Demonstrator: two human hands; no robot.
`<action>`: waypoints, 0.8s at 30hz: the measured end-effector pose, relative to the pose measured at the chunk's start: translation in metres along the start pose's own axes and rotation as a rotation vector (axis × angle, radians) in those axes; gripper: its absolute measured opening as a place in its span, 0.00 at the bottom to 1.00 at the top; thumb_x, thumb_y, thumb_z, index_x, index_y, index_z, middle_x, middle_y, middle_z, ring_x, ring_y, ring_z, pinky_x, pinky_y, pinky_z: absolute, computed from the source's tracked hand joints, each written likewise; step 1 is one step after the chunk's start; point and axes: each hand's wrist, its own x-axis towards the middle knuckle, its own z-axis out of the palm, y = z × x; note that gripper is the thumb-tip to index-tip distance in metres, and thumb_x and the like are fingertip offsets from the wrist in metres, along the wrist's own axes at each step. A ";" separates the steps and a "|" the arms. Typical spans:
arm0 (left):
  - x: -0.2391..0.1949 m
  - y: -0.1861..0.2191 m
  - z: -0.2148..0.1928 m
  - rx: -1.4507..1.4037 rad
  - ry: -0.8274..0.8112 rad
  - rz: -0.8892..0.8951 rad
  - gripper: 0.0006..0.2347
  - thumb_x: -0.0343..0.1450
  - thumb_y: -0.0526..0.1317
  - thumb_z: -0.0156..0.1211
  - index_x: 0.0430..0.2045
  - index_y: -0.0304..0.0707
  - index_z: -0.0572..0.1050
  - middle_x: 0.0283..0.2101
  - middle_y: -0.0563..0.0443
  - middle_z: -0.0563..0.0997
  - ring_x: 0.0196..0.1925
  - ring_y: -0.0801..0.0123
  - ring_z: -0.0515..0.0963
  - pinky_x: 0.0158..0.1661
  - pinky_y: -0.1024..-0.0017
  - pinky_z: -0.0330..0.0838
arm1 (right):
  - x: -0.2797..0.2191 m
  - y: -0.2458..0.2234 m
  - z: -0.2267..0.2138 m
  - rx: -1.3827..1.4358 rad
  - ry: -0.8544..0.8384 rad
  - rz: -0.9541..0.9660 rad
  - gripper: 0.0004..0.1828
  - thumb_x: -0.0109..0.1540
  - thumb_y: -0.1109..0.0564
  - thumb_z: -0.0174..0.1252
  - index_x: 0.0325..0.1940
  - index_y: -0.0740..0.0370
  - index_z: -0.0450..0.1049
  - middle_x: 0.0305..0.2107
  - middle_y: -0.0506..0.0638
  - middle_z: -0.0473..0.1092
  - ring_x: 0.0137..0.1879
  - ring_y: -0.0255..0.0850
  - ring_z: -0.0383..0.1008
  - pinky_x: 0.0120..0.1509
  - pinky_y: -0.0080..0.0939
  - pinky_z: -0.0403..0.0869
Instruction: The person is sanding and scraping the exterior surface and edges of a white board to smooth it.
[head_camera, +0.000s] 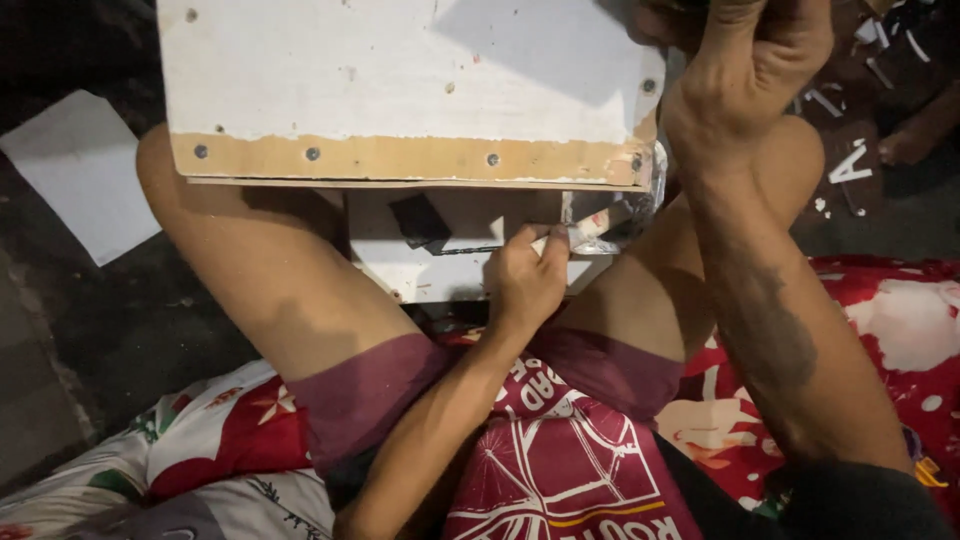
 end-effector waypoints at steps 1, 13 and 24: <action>0.001 0.000 -0.001 0.010 -0.009 -0.007 0.13 0.69 0.48 0.56 0.29 0.36 0.82 0.16 0.43 0.79 0.15 0.54 0.75 0.21 0.62 0.69 | 0.000 0.001 -0.001 0.011 -0.011 0.007 0.10 0.78 0.53 0.52 0.53 0.64 0.69 0.33 0.55 0.70 0.34 0.42 0.70 0.41 0.42 0.75; -0.001 -0.001 -0.004 -0.028 -0.052 0.373 0.03 0.69 0.31 0.58 0.31 0.30 0.77 0.17 0.50 0.77 0.12 0.71 0.69 0.11 0.75 0.59 | -0.002 0.001 0.000 -0.003 -0.013 0.013 0.10 0.78 0.52 0.50 0.53 0.61 0.68 0.33 0.53 0.68 0.35 0.40 0.69 0.42 0.40 0.73; -0.004 -0.002 -0.005 -0.148 0.108 0.148 0.11 0.71 0.38 0.57 0.27 0.26 0.81 0.16 0.51 0.79 0.14 0.67 0.74 0.17 0.74 0.68 | -0.003 0.004 0.002 -0.014 0.004 -0.023 0.07 0.79 0.57 0.49 0.57 0.61 0.69 0.36 0.53 0.69 0.35 0.41 0.68 0.42 0.42 0.71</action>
